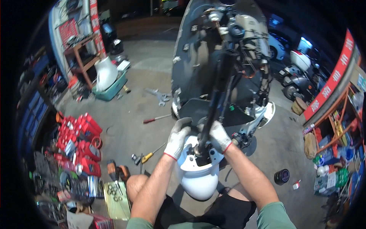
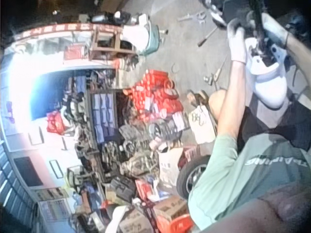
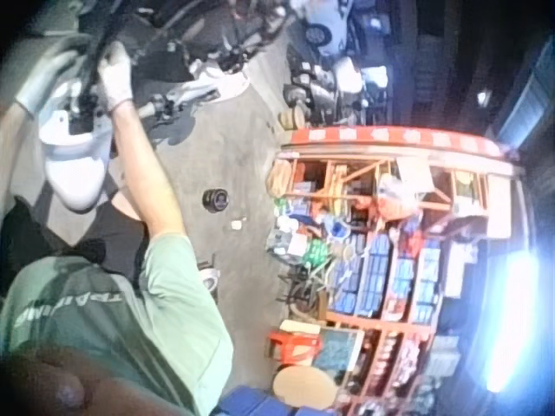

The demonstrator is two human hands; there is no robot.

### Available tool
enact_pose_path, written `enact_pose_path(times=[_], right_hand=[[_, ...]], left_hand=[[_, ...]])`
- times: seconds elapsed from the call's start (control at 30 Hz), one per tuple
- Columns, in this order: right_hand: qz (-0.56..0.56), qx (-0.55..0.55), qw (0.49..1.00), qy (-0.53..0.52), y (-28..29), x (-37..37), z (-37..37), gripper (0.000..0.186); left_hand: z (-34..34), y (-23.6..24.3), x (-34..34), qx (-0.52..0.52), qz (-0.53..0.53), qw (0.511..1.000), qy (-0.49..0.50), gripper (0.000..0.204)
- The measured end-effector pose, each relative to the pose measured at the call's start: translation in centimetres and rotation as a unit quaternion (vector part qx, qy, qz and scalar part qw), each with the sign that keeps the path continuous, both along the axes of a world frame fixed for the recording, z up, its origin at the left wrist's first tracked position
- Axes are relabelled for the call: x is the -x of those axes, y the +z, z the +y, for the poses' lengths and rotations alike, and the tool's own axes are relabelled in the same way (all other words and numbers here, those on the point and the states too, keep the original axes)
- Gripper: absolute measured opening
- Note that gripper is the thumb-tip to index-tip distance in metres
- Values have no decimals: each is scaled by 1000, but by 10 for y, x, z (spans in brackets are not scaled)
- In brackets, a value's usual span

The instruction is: The person inserts a fork tube into a scooter fender assembly and uses a screwdriver to adjust and align the components within the mounting hole.

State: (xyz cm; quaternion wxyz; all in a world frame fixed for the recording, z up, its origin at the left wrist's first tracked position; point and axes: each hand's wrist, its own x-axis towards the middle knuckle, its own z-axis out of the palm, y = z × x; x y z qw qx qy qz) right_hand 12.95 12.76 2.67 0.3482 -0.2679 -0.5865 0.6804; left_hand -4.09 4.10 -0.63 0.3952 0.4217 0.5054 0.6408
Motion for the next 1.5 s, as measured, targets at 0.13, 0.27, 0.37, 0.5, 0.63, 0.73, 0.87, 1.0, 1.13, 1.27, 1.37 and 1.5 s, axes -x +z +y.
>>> enact_pose_path(times=[0.13,0.27,0.37,0.5,0.63,0.73,0.87,1.0,1.13,1.27,1.37,1.5], right_hand=[[-14,27,1000,-6,2,-2,-3,29],[-59,34,998,-5,11,-4,-4,13],[-73,50,996,2,22,-3,-10,14],[-104,22,994,13,28,-6,-11,13],[-164,-41,983,75,30,-15,-1,19],[-211,-100,967,101,40,-14,1,18],[-269,-183,939,115,45,-12,2,18],[-314,-213,919,103,39,-17,9,21],[-273,-157,944,102,41,-15,4,20],[-266,-54,958,89,43,-14,2,18],[-297,-37,951,78,38,-16,4,20],[-340,-150,924,90,30,-9,4,23]], left_hand=[[-29,12,13,137,215,966,-51,65],[-47,14,14,206,335,909,-138,85],[-58,17,10,233,399,872,-164,87],[-57,6,6,231,362,890,-153,89],[-57,16,-3,244,367,889,-124,80],[-57,9,-8,193,407,890,-68,63],[-57,9,-5,239,369,891,-111,67],[-53,4,-9,226,361,901,-84,62],[-55,-5,-11,201,351,911,-78,60],[-53,-10,-11,194,354,912,-78,58],[-46,-16,-11,195,350,912,-85,59],[-48,-18,-8,134,359,922,-52,56]])
